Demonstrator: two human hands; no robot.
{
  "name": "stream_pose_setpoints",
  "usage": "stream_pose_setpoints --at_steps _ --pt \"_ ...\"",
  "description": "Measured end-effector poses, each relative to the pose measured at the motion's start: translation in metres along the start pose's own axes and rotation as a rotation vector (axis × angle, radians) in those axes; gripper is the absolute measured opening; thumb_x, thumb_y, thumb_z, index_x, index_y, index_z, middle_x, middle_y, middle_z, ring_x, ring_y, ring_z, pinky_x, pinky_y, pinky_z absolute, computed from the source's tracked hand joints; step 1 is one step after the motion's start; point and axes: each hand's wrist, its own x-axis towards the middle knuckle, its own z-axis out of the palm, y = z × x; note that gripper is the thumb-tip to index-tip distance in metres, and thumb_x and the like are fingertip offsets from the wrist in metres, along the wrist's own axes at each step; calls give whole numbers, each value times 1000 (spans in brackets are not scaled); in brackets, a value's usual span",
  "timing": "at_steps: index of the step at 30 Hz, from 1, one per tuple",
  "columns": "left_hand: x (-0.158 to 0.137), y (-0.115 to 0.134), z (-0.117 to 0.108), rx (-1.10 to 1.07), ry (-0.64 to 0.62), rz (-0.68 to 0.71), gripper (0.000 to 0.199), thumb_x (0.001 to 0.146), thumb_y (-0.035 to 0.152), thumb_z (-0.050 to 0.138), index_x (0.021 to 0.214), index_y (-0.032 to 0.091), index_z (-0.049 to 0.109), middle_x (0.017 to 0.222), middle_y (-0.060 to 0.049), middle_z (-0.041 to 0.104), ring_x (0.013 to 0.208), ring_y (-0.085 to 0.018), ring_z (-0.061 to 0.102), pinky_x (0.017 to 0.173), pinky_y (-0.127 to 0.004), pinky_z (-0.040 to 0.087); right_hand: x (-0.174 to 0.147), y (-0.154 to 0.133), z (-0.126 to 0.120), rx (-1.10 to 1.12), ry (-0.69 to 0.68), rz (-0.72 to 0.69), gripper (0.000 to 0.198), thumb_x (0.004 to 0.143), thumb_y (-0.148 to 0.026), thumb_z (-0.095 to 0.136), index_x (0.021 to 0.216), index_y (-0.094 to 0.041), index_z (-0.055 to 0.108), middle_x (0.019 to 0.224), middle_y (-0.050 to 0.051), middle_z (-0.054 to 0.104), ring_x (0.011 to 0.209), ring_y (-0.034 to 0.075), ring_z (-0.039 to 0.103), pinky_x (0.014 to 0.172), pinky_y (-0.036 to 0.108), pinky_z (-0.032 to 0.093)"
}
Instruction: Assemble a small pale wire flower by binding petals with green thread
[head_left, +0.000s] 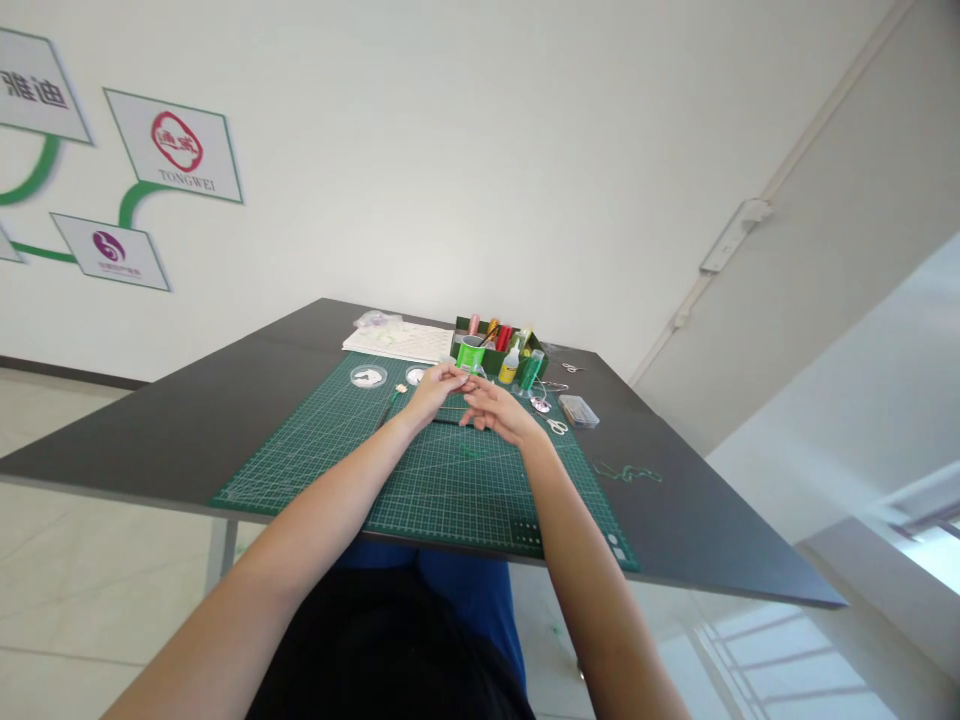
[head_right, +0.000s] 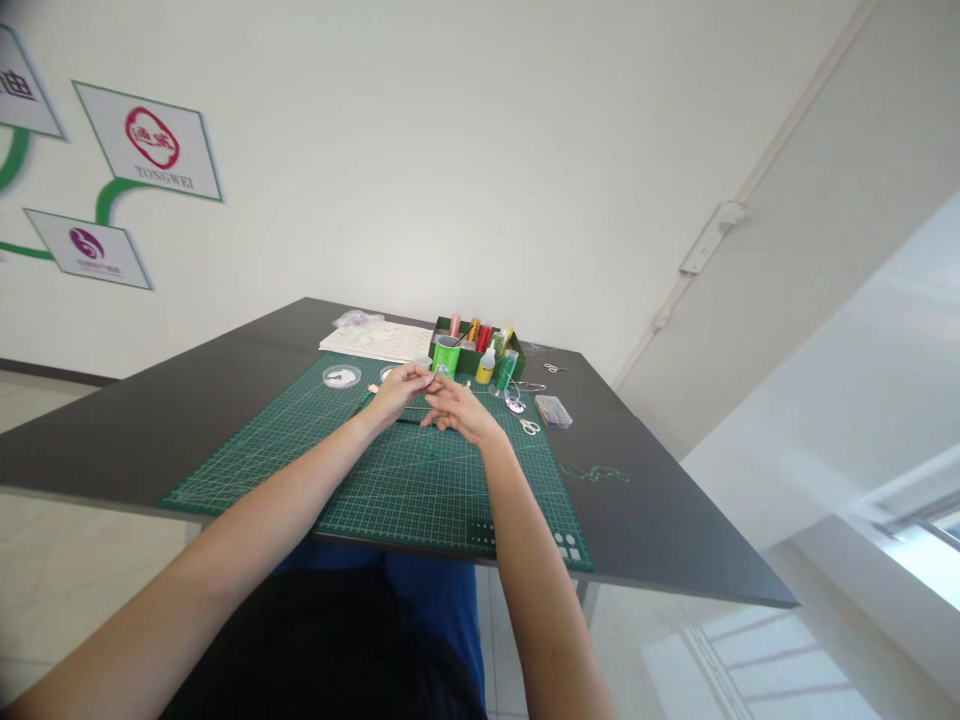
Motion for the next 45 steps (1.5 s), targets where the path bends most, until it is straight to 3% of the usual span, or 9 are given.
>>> stream_pose_setpoints --at_steps 5,9,12,18,22,28,34,39,45 --pt "-10 -9 -11 -53 -25 -37 29 61 28 87 75 11 67 83 -7 76 76 -16 69 83 -32 53 -1 17 -4 33 81 98 37 79 -33 76 110 -16 64 81 5 73 56 11 65 48 18 46" --pt "-21 -13 -4 -67 -41 -55 30 62 26 88 75 12 65 81 -6 75 73 -15 69 85 -33 53 -7 13 -15 -37 154 36 36 73 -38 79 96 -12 68 48 -7 52 40 6 42 39 18 31" --pt "-29 -13 -1 -53 -51 -87 28 66 26 87 76 12 65 78 -5 74 74 -15 70 87 -35 53 -12 8 -17 -171 183 -5 37 74 -45 74 90 -12 67 43 -8 47 37 6 35 38 20 22" --pt "-54 1 3 64 -72 -35 25 72 29 82 79 12 63 81 -7 75 73 -16 69 80 -32 54 -44 9 1 -495 256 -58 36 81 -45 63 98 -13 69 43 -7 49 36 9 38 40 22 29" --pt "-87 7 2 251 -100 20 22 76 29 78 78 15 61 87 -8 75 69 -16 69 66 -28 52 -73 13 16 -594 142 -88 32 88 -41 57 97 -14 72 45 -6 45 40 9 40 44 22 32" --pt "-128 4 -7 472 40 81 9 82 26 68 81 17 63 85 -6 75 66 -17 69 59 -26 47 -83 1 22 -709 -102 -2 34 92 -35 55 109 -14 74 45 -6 46 42 11 47 49 23 37" --pt "-80 16 -2 239 54 98 17 78 28 71 79 17 59 90 -7 75 64 -15 66 52 -23 44 -51 -23 13 -796 -76 -98 37 93 -33 53 116 -14 75 43 -7 45 41 10 44 50 22 38" --pt "-26 12 -4 170 -27 63 13 74 18 72 74 14 60 83 -7 75 58 -11 60 53 -22 44 -27 -11 -10 -646 44 -112 47 89 -38 54 120 -9 72 41 -8 44 35 8 34 42 21 31" --pt "-25 -7 -16 -66 51 -155 13 74 9 71 71 12 59 85 -7 75 66 -10 67 65 -21 49 -27 15 -24 -575 12 -38 52 86 -42 59 121 -7 71 41 -8 47 36 8 37 41 20 30"
